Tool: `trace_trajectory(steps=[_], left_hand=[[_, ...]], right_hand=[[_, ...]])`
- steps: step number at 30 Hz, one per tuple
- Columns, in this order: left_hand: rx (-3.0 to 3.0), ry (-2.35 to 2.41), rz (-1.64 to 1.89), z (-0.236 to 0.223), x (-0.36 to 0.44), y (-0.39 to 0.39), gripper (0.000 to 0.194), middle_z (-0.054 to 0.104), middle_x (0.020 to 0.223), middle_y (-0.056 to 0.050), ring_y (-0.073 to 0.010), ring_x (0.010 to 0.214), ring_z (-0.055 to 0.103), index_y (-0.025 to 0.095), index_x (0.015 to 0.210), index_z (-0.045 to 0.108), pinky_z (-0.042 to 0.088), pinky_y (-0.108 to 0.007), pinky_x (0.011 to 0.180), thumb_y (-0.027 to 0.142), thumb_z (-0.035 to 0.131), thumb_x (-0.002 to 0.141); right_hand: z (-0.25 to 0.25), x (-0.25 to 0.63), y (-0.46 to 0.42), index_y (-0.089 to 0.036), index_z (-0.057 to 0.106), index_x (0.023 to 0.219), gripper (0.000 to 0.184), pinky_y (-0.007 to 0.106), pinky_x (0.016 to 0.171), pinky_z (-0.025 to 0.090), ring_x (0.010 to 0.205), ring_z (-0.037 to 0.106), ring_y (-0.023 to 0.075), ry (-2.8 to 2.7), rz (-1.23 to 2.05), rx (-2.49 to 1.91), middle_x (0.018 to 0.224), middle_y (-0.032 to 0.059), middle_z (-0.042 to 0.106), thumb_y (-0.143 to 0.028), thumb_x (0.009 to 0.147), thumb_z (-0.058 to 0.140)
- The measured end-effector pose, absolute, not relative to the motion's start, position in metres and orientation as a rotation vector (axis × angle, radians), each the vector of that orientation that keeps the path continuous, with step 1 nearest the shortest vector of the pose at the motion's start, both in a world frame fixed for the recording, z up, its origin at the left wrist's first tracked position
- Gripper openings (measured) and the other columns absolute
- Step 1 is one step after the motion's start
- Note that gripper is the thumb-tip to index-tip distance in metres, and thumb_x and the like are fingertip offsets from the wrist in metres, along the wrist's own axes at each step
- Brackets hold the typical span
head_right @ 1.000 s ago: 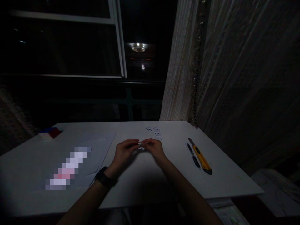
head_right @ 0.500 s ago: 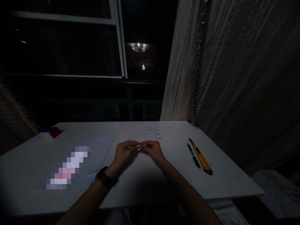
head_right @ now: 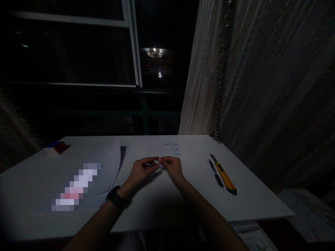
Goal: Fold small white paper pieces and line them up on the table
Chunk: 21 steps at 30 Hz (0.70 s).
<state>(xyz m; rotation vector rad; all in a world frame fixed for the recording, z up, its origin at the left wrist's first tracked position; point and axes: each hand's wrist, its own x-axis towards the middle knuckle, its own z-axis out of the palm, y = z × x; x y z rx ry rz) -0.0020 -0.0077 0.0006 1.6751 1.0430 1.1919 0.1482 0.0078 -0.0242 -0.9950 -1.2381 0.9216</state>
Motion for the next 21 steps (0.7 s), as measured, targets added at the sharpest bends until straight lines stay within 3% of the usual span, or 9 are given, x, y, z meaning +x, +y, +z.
trace_trajectory(steps=[8,14,21], left_hand=[[1.794,1.095,1.252,-0.0051,0.0012,-0.0082,0.043,0.067,0.081,-0.008,-0.0137,0.057,0.059,0.014,0.098,0.065,0.048,-0.025,0.054,0.034,0.069,0.060],[1.902,1.125,1.385,-0.0081,0.0023,-0.0095,0.025,0.068,0.085,-0.005,-0.0163,0.072,0.061,0.020,0.091,0.067,0.049,-0.028,0.069,0.029,0.064,0.067],[1.821,1.133,1.311,-0.0040,0.0020,-0.0129,0.034,0.067,0.078,-0.007,-0.0154,0.063,0.061,0.016,0.095,0.066,0.048,-0.025,0.058,0.036,0.062,0.068]], right_hand=[[-0.0229,0.1451,0.0066,-0.015,0.068,0.061,0.017,0.028,0.057,0.044,0.056,0.057,0.0160,-1.211,0.866,-1.013,0.058,0.0038,0.065,-0.032,0.058,0.069],[-0.0221,0.1434,0.0059,-0.016,0.068,0.064,0.020,0.027,0.056,0.044,0.056,0.057,0.0154,-1.204,0.951,-0.963,0.059,0.0037,0.066,-0.034,0.057,0.070],[-0.0218,0.1431,0.0061,-0.016,0.068,0.065,0.021,0.028,0.058,0.045,0.058,0.058,0.0163,-1.231,0.926,-0.980,0.062,0.0048,0.067,-0.036,0.059,0.068]])
